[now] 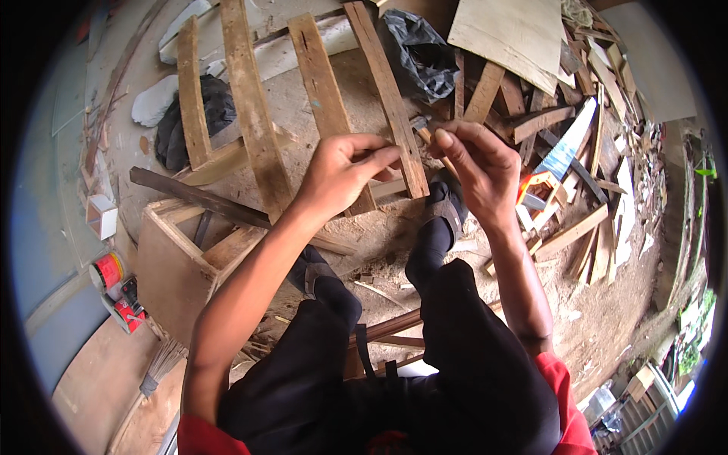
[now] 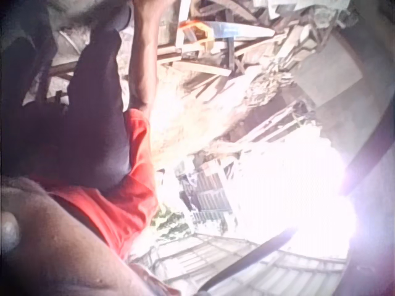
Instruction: The person sits on the floor and uses a hand saw to cut a piece of wood. They then use a hammer to drive nails into the wood pieces to assemble a small wooden frame.
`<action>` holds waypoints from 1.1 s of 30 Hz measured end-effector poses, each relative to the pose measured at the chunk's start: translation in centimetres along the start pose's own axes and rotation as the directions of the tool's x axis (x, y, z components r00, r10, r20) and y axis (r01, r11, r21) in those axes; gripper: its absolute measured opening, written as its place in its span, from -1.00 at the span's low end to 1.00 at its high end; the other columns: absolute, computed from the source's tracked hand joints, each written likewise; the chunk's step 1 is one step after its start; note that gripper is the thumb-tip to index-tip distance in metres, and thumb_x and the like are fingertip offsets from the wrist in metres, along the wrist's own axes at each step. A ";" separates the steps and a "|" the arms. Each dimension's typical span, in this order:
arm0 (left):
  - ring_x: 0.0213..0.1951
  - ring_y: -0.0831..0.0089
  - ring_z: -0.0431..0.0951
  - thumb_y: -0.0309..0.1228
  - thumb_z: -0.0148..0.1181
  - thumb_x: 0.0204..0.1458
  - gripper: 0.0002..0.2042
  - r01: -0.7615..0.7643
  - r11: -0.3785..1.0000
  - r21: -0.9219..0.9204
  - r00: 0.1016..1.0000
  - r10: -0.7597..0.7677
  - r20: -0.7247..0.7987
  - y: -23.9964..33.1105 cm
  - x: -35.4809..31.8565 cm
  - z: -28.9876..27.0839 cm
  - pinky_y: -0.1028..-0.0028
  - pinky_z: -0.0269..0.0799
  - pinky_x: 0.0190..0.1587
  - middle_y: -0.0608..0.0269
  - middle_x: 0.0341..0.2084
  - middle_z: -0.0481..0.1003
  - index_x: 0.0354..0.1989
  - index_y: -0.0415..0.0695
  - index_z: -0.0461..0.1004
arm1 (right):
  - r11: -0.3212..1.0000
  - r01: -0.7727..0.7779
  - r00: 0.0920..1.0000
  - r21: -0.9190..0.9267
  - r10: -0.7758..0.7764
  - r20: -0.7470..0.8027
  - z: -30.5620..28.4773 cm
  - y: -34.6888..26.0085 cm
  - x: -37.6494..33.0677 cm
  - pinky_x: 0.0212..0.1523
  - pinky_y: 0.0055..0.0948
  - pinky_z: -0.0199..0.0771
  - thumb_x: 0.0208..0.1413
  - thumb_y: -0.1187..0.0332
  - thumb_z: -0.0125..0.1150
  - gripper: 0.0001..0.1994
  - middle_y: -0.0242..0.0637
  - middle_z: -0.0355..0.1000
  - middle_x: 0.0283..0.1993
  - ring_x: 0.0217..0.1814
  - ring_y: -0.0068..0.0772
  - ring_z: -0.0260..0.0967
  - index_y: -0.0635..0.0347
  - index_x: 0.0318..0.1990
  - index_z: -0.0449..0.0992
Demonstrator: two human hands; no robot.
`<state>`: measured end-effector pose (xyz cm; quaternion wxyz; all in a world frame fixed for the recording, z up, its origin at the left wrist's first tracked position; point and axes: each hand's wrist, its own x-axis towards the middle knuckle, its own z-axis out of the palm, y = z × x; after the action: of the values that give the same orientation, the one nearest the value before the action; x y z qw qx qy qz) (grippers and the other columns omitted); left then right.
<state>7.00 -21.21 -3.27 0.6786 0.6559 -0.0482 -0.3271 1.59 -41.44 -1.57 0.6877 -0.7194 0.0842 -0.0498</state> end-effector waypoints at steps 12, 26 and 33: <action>-0.10 0.29 0.58 -0.55 0.27 0.04 -0.72 -0.456 0.680 0.574 0.875 0.461 0.149 -4.4 -0.5 1.7 0.49 0.47 -0.06 0.18 -0.09 0.56 -0.04 -0.16 0.53 | 0.809 0.233 0.970 -0.539 -0.150 0.193 -1.7 3.1 -5.4 -0.21 -0.47 0.60 0.05 0.53 0.37 -0.81 -0.18 0.63 -0.23 -0.23 -0.37 0.62 0.25 -0.15 0.65; 0.21 0.23 0.31 -0.44 0.40 -0.13 -0.45 -0.524 0.224 0.822 0.780 0.513 0.358 -6.9 -0.6 2.2 0.23 0.26 0.22 0.33 0.23 0.32 0.14 0.00 0.45 | 0.811 0.250 0.966 -0.529 -0.169 0.197 -2.0 4.8 -5.8 -0.26 -0.33 0.58 0.07 0.47 0.33 -0.78 -0.14 0.59 -0.24 -0.25 -0.13 0.59 0.21 -0.10 0.62; 0.20 0.23 0.32 -0.43 0.37 -0.08 -0.50 -0.530 0.212 0.821 0.771 0.525 0.361 -7.1 -0.6 2.3 0.24 0.27 0.21 0.31 0.22 0.33 0.12 -0.03 0.47 | 0.790 0.251 0.966 -0.559 -0.167 0.198 -1.8 4.6 -5.7 -0.24 -0.45 0.59 0.08 0.45 0.36 -0.81 -0.14 0.62 -0.24 -0.23 -0.30 0.64 0.21 -0.13 0.65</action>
<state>2.66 -22.32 -9.26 0.2924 0.8521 -0.4340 -0.0007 -4.55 -42.35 -5.83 0.4305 -0.9008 -0.0326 -0.0478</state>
